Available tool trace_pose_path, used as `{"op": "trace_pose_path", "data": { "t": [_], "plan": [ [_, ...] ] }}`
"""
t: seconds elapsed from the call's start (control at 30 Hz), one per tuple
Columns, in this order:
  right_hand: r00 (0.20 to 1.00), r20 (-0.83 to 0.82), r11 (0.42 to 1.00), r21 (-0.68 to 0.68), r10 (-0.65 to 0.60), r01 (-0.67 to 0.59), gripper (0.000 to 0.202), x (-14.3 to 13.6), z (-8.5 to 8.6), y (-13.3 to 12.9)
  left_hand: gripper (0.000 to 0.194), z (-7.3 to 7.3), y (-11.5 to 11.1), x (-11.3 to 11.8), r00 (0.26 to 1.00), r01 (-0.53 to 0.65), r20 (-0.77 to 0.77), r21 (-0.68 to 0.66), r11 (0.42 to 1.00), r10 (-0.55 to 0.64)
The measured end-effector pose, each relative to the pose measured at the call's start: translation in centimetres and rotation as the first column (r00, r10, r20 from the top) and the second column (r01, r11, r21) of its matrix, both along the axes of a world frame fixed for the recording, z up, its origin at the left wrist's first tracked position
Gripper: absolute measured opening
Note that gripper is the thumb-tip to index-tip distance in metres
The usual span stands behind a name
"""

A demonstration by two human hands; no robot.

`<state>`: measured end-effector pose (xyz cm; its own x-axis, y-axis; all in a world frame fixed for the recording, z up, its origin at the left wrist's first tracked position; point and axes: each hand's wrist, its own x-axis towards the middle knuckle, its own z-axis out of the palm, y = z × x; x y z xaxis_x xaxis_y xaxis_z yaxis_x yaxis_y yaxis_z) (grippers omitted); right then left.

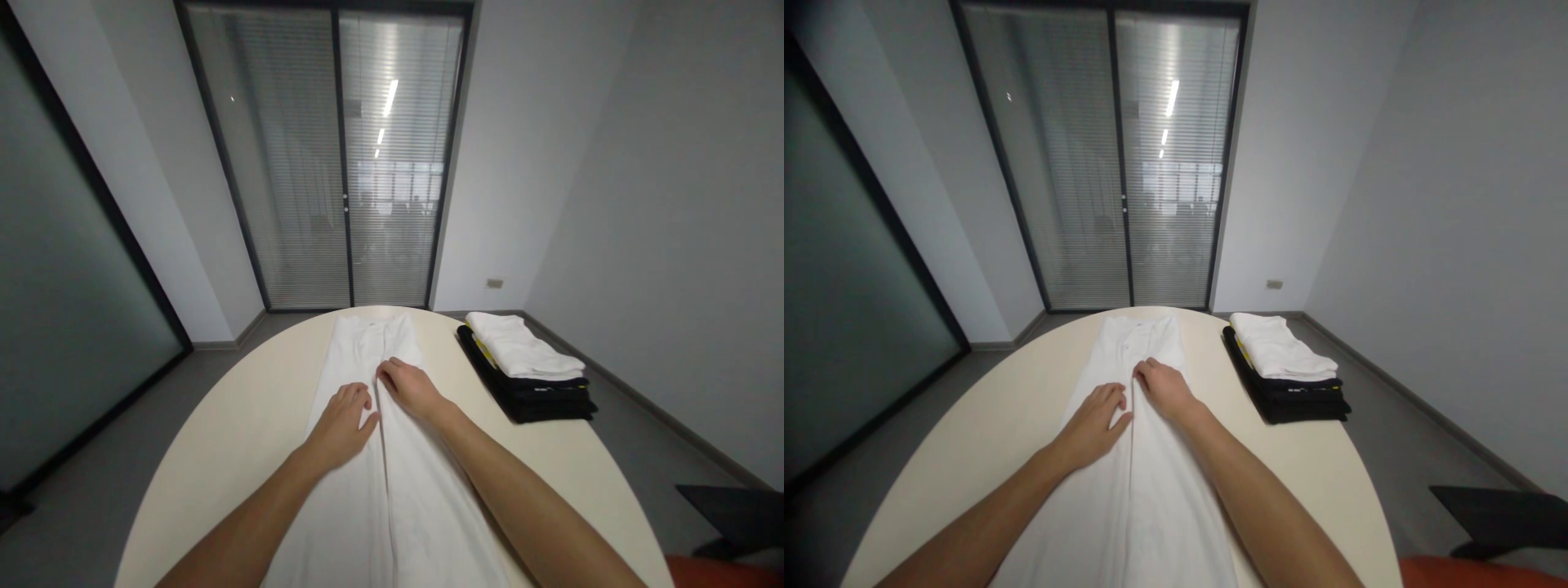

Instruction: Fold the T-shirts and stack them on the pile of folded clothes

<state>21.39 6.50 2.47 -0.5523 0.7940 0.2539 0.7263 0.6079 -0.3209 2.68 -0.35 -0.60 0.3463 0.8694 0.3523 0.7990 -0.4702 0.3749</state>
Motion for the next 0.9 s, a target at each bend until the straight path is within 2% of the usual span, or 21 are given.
{"op": "trace_pose_path", "data": {
  "t": [0.17, 0.3, 0.4, 0.5, 0.57, 0.63, 0.77, 0.83, 0.9],
  "plan": [
    [1.0, -0.015, 0.999, -0.032, 0.028, -0.028, 0.024, -0.4, -1.2, -0.1, 0.015, 0.2, -0.1, -0.1, 1.0, 0.014, -0.014, 0.001, 1.0, -0.014],
    [0.996, 0.062, 0.998, -0.01, -0.069, 0.07, 0.03, -0.9, -1.4, -0.5, 0.028, -0.1, -0.8, 0.0, 0.997, 0.025, -0.077, -0.058, 0.998, -0.029],
    [0.978, 0.171, 0.99, -0.052, -0.12, 0.131, 0.043, -1.2, -1.2, -0.9, 0.047, -0.8, -1.1, 0.2, 0.99, 0.006, -0.139, -0.136, 0.991, -0.025],
    [0.967, 0.248, 0.984, -0.149, -0.059, 0.098, 0.067, -1.2, -1.1, -1.1, 0.054, -1.1, -0.7, 0.4, 0.987, -0.006, -0.162, -0.18, 0.984, -0.024],
    [0.971, 0.237, 0.976, -0.208, -0.012, 0.063, 0.074, -0.8, -1.5, -0.8, 0.053, -0.7, -0.1, 0.4, 0.987, -0.008, -0.159, -0.198, 0.98, -0.024],
    [0.985, 0.171, 0.972, -0.233, 0.012, 0.028, 0.067, -0.2, -2.0, -0.1, 0.049, 0.1, 0.4, 0.2, 0.988, -0.017, -0.155, -0.193, 0.981, -0.013],
    [0.999, -0.045, 0.982, -0.185, 0.019, -0.027, 0.051, 0.9, -3.3, 1.5, 0.035, 1.5, 0.3, 0.1, 0.98, -0.067, -0.194, -0.083, 0.994, 0.05],
    [0.993, -0.114, 0.984, -0.17, 0.033, -0.052, 0.046, 1.3, -3.5, 2.1, 0.034, 1.4, -0.3, 0.1, 0.972, -0.076, -0.224, -0.051, 0.996, 0.062],
    [0.993, -0.095, 0.985, -0.151, 0.071, -0.084, 0.041, 1.6, -3.0, 2.2, 0.041, 0.7, -0.7, 0.1, 0.968, -0.076, -0.241, -0.041, 0.996, 0.064]
  ]
}}
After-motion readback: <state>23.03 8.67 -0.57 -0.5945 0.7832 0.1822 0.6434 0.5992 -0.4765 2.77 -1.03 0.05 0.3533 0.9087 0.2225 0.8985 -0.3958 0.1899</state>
